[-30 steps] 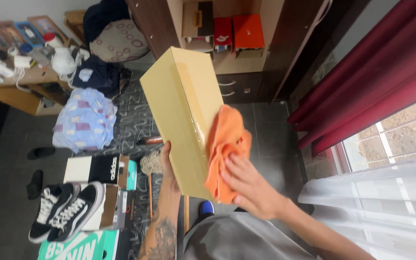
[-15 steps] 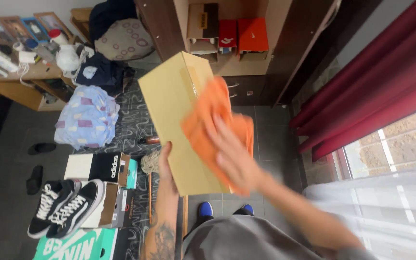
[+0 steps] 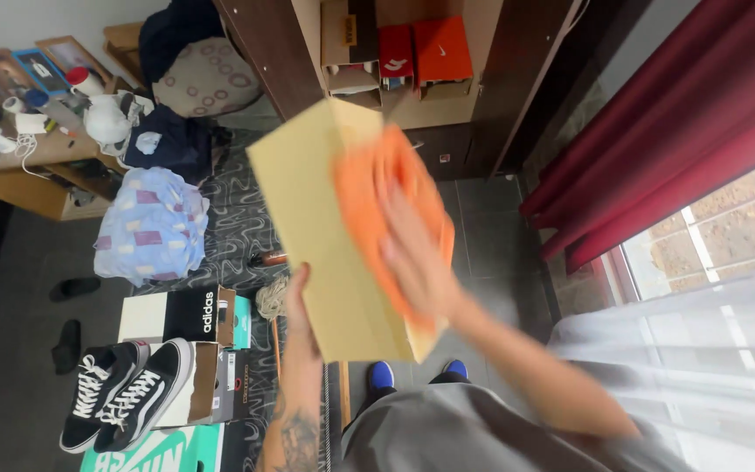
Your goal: The person cleans several shoe boxes using a mop and an orange cloth, then places the boxes and shoes into a cabinet. The person uses a mop to dust the boxes and a cloth to wipe them before storing them.
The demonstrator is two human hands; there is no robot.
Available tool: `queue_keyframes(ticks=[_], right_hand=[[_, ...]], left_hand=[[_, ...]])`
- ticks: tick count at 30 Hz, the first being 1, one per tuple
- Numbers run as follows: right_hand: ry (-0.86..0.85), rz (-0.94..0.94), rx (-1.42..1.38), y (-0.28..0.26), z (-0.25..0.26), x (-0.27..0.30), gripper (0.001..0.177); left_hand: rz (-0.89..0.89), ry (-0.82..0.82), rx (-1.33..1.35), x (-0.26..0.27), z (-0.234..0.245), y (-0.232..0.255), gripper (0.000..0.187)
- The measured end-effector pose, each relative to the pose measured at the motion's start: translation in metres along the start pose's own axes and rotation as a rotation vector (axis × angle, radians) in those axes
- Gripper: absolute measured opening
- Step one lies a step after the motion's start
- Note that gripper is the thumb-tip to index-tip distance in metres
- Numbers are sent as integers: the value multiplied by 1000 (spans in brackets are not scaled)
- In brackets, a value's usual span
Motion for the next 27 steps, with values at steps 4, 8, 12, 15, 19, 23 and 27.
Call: queue_keyframes(ticks=[4, 8, 12, 15, 19, 23, 27], right_hand=[[1, -379, 53, 21, -13, 101, 50], [212, -446, 236, 29, 27, 75, 48], [262, -365, -358, 63, 27, 4, 41], [20, 95, 634, 53, -10, -16, 38], [-174, 178, 748, 18, -59, 62, 53], [-148, 161, 735, 31, -81, 132, 52], [-113, 227, 861, 25, -37, -12, 44]], left_hand=[[-216, 28, -49, -60, 43, 27, 71], [-443, -137, -214, -74, 35, 26, 75], [-446, -295, -283, -28, -16, -1, 87], [-387, -332, -259, -31, -15, -23, 87], [-484, -303, -83, -107, 33, -5, 67], [-549, -309, -138, -105, 46, 7, 64], [-591, -381, -235, -46, 14, -2, 74]])
Point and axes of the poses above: each hand's wrist, its own x-axis away from the middle knuckle, its own z-axis out of the back of the hand, y = z × x, the point moved 5 cm from there along -x, towards the middle knuckle, and after that the axes turned 12 degrees about x, right-handed, at the moved point
